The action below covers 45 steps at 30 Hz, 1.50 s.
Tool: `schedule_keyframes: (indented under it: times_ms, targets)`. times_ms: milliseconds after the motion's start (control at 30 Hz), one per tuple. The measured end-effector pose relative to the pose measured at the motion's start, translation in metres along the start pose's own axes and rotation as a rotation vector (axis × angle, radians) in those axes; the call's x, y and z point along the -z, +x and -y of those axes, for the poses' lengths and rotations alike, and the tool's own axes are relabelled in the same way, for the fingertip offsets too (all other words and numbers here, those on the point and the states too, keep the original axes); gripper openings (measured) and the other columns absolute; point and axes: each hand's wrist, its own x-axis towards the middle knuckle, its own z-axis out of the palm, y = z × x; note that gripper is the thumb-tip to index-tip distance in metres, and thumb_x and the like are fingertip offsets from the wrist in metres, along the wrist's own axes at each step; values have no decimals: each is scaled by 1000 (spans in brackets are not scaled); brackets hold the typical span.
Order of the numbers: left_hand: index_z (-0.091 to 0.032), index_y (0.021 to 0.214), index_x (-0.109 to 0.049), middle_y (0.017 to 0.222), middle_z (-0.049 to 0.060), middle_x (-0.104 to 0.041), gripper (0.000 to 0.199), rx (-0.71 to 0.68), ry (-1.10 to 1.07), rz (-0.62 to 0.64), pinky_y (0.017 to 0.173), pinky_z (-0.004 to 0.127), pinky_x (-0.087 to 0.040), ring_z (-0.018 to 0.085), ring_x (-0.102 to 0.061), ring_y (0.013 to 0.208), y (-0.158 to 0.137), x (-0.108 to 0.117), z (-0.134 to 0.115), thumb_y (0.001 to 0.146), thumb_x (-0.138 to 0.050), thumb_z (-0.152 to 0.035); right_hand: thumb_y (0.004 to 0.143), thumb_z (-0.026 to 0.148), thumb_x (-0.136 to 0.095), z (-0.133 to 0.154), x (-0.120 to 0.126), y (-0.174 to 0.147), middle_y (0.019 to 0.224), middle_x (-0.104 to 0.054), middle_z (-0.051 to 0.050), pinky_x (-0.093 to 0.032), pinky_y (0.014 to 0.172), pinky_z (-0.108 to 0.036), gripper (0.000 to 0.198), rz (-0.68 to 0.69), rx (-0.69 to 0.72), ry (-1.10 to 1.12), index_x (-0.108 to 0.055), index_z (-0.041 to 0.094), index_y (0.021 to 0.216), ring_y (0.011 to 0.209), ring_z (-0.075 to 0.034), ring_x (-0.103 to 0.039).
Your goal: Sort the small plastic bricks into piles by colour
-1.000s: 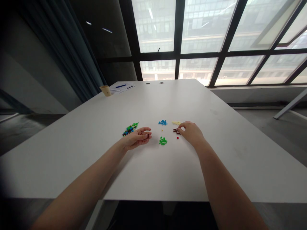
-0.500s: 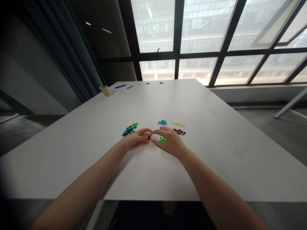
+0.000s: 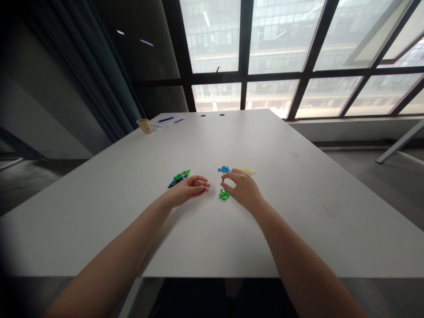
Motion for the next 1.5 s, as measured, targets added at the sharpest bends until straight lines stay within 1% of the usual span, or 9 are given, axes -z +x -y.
schedule_keyframes:
  times_ms: [67, 167, 233, 533, 767, 967, 1300, 1367, 1500]
  targets:
    - [-16, 86, -57, 89, 6, -63, 20, -90, 335, -157, 74, 28, -44, 13, -59, 77, 1, 10, -1, 66, -62, -17, 74, 29, -54, -19, 15, 2, 75, -59, -2, -39, 63, -25, 20, 39, -146, -102, -66, 22, 87, 60, -11, -51]
    - [-16, 81, -60, 82, 5, -62, 13, -201, 870, -380, 71, 29, -42, 15, -56, 73, 4, 27, 2, 69, -55, -16, 69, 33, -58, -46, 33, 1, 79, -62, -4, -39, 62, -26, 19, 137, -387, -313, -68, 22, 80, 70, -16, -55]
    - [-17, 80, -60, 80, 5, -62, 13, -207, 1057, -440, 70, 28, -41, 16, -55, 73, 6, 35, 5, 70, -52, -17, 66, 36, -60, -58, 38, 0, 80, -63, -6, -39, 61, -27, 18, 230, -529, -395, -68, 21, 74, 74, -18, -56]
    - [-17, 86, -60, 83, 4, -62, 18, -169, 1149, -358, 66, 25, -41, 15, -55, 71, 8, 34, 8, 71, -52, -25, 64, 34, -62, -54, 21, 2, 89, -65, -6, -43, 61, -27, 19, 431, -748, -464, -66, 23, 80, 81, -19, -59]
    - [-17, 86, -61, 84, 5, -64, 18, -161, 1157, -377, 67, 25, -41, 16, -56, 75, 7, 42, 8, 71, -53, -22, 65, 35, -62, -60, 26, 2, 91, -65, -6, -43, 61, -28, 18, 418, -783, -485, -66, 24, 79, 83, -21, -59]
    - [-16, 80, -64, 86, 7, -64, 17, -39, 1232, -329, 64, 25, -40, 18, -57, 76, 5, 48, 8, 65, -57, -16, 66, 38, -60, -65, 22, 1, 88, -65, -6, -41, 59, -28, 20, 367, -769, -456, -65, 24, 79, 81, -21, -58]
    - [-15, 75, -63, 82, 7, -65, 15, -38, 1231, -332, 65, 24, -39, 18, -57, 76, 5, 45, 8, 65, -52, -11, 64, 39, -60, -68, 18, 1, 83, -64, -6, -37, 54, -27, 20, 296, -749, -429, -64, 23, 76, 74, -20, -57]
    - [-14, 77, -62, 82, 7, -65, 17, -43, 1215, -349, 66, 24, -40, 17, -58, 75, 4, 43, 7, 65, -51, -8, 65, 38, -59, -68, 18, 1, 81, -64, -5, -37, 54, -26, 19, 282, -680, -392, -64, 22, 73, 72, -18, -56]
    - [-13, 78, -62, 81, 8, -65, 20, -69, 1168, -376, 67, 25, -40, 17, -57, 75, 3, 40, 4, 66, -48, -6, 66, 32, -58, -65, 13, 1, 72, -63, -2, -37, 57, -22, 13, 355, -367, -175, -64, 20, 67, 66, -13, -54]
